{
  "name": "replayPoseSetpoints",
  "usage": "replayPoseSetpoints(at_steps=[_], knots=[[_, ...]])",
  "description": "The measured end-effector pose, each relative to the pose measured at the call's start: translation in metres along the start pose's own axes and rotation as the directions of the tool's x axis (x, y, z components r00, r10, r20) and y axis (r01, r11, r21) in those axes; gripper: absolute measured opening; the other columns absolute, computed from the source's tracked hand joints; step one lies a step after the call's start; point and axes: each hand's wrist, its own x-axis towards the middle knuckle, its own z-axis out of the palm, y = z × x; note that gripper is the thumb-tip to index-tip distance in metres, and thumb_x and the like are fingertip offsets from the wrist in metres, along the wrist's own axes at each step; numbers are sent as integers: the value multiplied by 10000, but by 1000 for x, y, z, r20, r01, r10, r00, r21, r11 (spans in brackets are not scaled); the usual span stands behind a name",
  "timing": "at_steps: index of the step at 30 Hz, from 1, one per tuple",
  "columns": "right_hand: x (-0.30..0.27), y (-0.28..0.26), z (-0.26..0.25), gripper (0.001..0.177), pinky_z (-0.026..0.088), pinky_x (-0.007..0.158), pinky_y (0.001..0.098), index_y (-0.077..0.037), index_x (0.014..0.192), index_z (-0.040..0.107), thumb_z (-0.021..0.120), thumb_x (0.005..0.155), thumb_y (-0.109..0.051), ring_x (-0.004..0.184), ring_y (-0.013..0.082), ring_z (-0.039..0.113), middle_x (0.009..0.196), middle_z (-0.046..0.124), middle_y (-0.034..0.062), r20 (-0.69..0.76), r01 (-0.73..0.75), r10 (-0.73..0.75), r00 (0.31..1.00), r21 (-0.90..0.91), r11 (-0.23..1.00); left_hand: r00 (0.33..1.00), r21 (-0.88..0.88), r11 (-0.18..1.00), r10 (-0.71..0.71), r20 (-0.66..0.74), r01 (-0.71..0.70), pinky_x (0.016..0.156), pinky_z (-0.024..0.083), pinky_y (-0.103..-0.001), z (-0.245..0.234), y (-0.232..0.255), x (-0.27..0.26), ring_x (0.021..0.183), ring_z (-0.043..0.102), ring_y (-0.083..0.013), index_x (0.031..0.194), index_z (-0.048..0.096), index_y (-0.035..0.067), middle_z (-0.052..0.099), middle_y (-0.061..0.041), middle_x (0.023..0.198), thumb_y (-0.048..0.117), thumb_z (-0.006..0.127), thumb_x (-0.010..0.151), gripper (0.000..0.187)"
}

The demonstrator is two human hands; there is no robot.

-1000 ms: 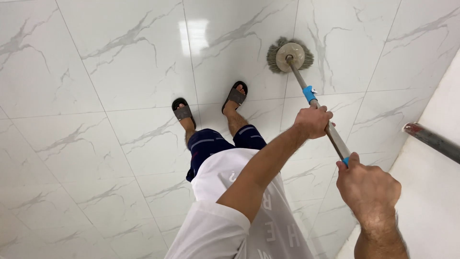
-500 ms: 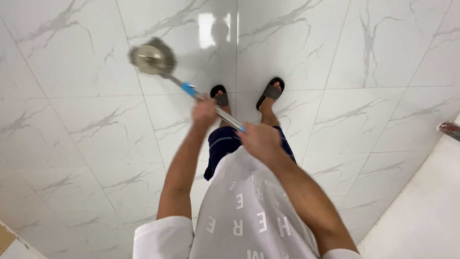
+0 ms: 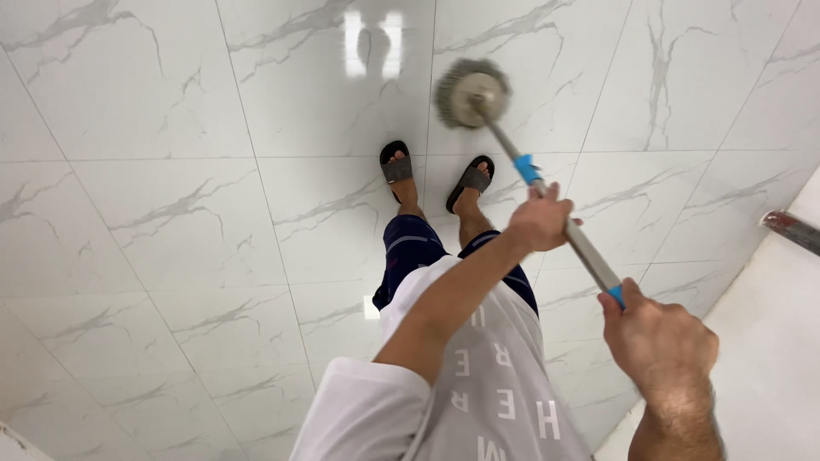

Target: Mopping a tiled floor using a spin mop.

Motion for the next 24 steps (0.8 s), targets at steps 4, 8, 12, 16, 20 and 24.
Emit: replayPoseSetpoints(at_steps=[4,8,12,16,20,24], knots=[[-1,6,15,379,548,454,416,-135,1154,778,645,996,-453,490,238,680,562,689,64,-60,-32,31,998,-13,999,1000,61,998,15,8,-15,1008,572,-479,-7,13,-10,1402,459,-442,1242,632,143,483,-201,1435,510,521,978,466],[3,-28,22,430,536,435,434,-137,1198,743,623,951,-468,451,243,672,515,664,55,-124,169,-157,980,94,981,995,155,984,-85,-45,91,910,615,-473,-1,-61,-51,1284,541,-459,1266,609,132,455,-232,1447,461,592,945,460],[45,-123,24,455,527,543,543,-112,1319,619,538,983,-408,543,363,672,590,677,133,-17,406,-426,905,335,850,890,-10,982,-177,-420,190,874,565,-483,20,-227,-100,1024,690,-340,1082,737,190,711,-135,1137,237,658,806,291],[90,-213,24,412,608,589,491,-139,1293,573,431,1050,-441,652,309,757,742,725,96,253,304,-448,857,454,838,737,381,813,-85,-670,441,959,520,-571,5,-353,-118,1243,540,-508,941,730,87,649,-368,1166,514,722,848,438],[87,-173,45,419,552,672,520,-138,1260,630,481,1026,-451,759,340,716,789,716,121,81,334,-406,910,436,836,824,136,907,-288,-488,398,941,480,-573,-11,-282,-111,1263,481,-531,993,742,94,585,-272,1209,367,740,887,293],[15,-62,15,461,556,531,483,-178,1312,649,468,1007,-472,584,293,693,657,700,93,23,158,-168,986,237,959,941,7,988,-142,-307,152,1154,283,-531,38,-139,-47,1339,468,-420,1119,710,149,663,-124,1258,435,858,664,558]])
